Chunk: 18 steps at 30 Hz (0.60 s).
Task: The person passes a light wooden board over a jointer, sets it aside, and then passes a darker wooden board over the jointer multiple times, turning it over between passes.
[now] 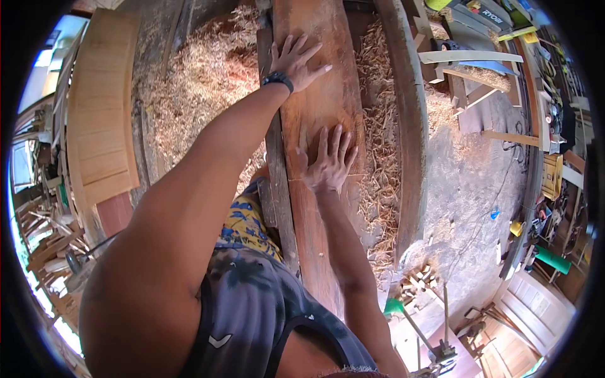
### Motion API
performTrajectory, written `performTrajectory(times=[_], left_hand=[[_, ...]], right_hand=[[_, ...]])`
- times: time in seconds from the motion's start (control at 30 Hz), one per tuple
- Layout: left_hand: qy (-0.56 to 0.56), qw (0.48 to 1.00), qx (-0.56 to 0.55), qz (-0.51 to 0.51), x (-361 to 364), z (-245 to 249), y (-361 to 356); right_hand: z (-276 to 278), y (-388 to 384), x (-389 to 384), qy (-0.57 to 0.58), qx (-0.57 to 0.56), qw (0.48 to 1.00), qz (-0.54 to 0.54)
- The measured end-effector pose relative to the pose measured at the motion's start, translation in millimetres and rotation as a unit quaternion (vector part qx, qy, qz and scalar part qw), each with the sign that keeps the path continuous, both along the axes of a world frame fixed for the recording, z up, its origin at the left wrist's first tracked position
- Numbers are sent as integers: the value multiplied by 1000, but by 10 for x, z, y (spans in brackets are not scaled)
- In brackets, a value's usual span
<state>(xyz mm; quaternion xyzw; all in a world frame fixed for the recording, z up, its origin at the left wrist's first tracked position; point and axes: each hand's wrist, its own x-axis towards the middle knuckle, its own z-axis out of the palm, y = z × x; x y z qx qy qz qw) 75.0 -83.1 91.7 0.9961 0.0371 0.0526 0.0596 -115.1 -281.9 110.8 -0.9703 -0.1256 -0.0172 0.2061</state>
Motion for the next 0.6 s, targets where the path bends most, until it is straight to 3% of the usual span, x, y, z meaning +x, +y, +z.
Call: performTrajectory(times=[0.6], left_hand=[[-17, 999, -11, -33, 231, -33, 100]], right_hand=[[-38, 71, 159, 36, 54, 998, -15]])
